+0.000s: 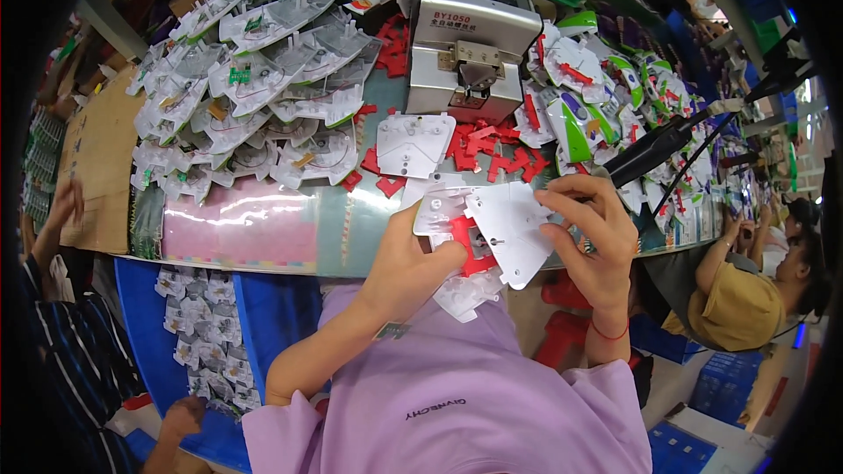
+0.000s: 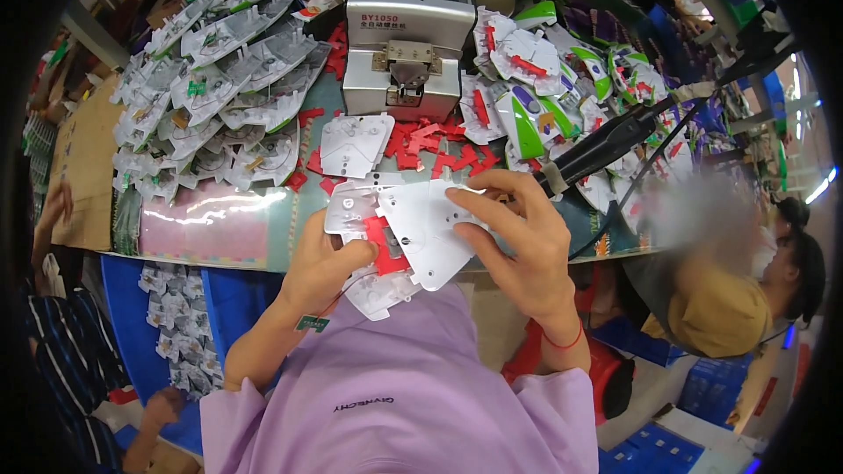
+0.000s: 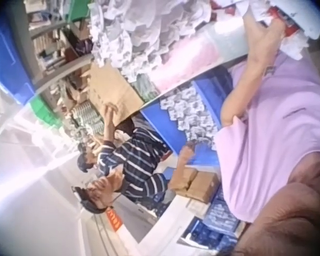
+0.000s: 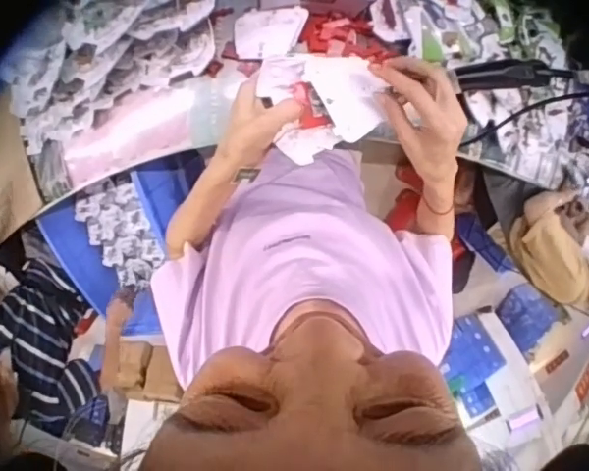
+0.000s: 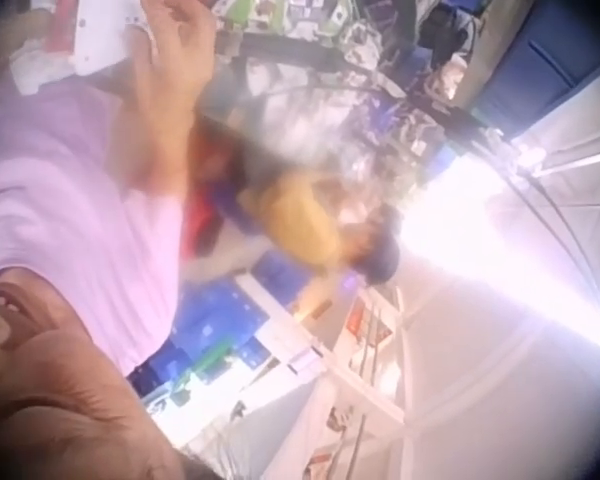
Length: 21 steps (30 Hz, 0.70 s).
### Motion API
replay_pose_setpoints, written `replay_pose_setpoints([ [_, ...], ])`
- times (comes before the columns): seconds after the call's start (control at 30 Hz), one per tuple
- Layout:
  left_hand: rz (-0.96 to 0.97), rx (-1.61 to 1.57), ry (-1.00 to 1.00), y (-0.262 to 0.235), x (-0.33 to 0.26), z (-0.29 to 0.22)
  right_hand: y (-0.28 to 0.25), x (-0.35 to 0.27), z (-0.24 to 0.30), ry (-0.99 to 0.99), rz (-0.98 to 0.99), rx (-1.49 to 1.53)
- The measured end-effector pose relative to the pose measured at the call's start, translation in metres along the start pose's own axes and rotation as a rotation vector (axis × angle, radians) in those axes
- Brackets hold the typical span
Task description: The person assembles plastic components into product housings by securing them with an electric screwdriver.
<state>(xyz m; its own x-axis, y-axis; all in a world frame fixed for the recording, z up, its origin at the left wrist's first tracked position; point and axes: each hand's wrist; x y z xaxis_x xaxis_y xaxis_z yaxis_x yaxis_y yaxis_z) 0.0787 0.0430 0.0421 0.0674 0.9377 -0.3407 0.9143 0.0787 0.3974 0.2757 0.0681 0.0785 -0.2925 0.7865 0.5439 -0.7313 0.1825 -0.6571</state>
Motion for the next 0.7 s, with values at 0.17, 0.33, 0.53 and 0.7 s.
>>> replay_pose_setpoints([
  [0.17, 0.056, -0.003, -0.014, 0.0001, -0.0002, -0.0039, 0.0023, 0.0045, -0.0047, -0.175, 0.029, -0.046],
  [0.33, 0.091, -0.033, -0.043, -0.0005, -0.0020, -0.0096, -0.0001, 0.0025, -0.0049, -0.244, -0.015, -0.018],
  [0.53, 0.114, -0.028, -0.032, -0.0030, -0.0007, -0.0071, -0.0007, -0.0020, -0.0045, -0.254, -0.054, 0.024],
  [0.7, 0.102, -0.080, -0.052, -0.0005, -0.0017, -0.0099, 0.0014, -0.0037, -0.0030, -0.271, -0.084, 0.009],
])
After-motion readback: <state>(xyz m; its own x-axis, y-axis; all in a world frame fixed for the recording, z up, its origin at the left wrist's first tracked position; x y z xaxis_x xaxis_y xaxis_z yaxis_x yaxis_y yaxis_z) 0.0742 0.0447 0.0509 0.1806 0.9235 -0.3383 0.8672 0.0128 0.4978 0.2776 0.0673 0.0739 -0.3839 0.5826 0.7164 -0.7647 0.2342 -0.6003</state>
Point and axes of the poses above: each hand's wrist, its own x-axis towards the middle knuckle, its own y-axis out of the palm, z = x × y, and after that the axes turned 10 degrees about -z, right-handed
